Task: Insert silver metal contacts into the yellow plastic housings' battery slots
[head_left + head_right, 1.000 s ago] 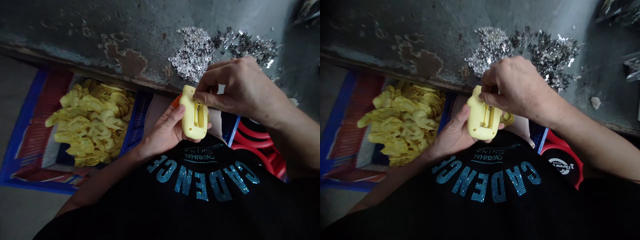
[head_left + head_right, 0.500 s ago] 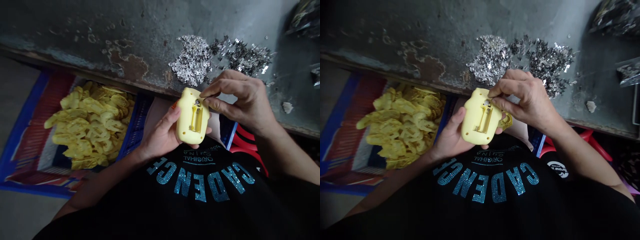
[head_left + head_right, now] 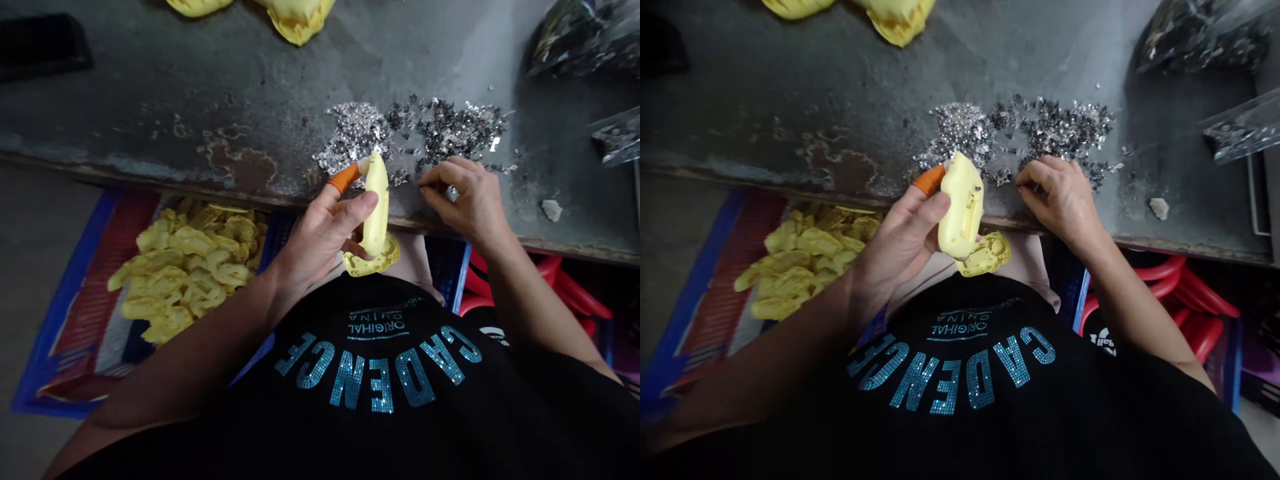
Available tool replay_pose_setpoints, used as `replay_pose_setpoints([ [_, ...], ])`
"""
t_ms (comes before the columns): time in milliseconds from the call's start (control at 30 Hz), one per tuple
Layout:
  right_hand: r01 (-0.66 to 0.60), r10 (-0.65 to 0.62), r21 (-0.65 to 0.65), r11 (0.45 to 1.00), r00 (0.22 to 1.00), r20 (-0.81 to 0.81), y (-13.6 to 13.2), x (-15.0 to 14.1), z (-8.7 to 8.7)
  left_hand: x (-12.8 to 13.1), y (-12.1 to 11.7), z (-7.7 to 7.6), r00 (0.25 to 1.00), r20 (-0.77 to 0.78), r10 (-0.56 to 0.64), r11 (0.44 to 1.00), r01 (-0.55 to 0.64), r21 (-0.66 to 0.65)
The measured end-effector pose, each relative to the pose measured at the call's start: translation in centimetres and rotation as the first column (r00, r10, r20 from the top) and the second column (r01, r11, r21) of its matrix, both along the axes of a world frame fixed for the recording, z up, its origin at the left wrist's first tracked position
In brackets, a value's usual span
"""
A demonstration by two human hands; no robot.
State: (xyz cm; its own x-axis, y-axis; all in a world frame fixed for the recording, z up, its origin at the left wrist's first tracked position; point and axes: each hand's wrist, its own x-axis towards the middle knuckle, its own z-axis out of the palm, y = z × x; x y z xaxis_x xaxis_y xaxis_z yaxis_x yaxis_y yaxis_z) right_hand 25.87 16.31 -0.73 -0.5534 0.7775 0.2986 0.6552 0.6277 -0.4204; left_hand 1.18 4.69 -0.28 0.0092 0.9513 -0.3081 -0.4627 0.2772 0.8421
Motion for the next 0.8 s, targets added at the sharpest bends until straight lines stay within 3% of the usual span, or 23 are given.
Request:
replay_pose_setpoints([
  [100,0.062,-0.063,0.038,0.997,0.997,0.046,-0.5,1.4,-2.2,0.2,1.3,-0.6,0.993,-0.117,-0.026,0.999,0.028,0.015],
  [233,0.066,-0.067,0.055,0.996,0.998,0.005,-1.4,2.2,-3.5,0.1,1.7,-1.0,0.977,-0.208,-0.036,0.998,0.045,0.039],
  [367,0.054,-0.055,0.048,0.997,0.998,0.01,-1.3,1.8,-3.3,0.2,0.6,0.1,0.99,-0.118,0.071,0.995,-0.062,0.083],
  [533,-0.106,0.106,-0.002,0.994,0.99,0.095,-0.1,-0.3,-2.2,0.4,-2.1,1.4,0.974,-0.06,0.22,0.973,-0.215,0.08],
  [667,-0.15,0.152,-0.02,0.988,0.973,0.173,0.5,-1.7,-1.7,-0.5,-3.9,0.4,0.974,-0.038,0.223,0.975,-0.221,0.033],
  [800,-0.162,0.157,0.016,0.987,0.974,0.164,-0.9,-1.2,-2.1,-1.7,-4.9,-1.0,0.985,0.013,0.172,0.983,-0.172,0.056],
])
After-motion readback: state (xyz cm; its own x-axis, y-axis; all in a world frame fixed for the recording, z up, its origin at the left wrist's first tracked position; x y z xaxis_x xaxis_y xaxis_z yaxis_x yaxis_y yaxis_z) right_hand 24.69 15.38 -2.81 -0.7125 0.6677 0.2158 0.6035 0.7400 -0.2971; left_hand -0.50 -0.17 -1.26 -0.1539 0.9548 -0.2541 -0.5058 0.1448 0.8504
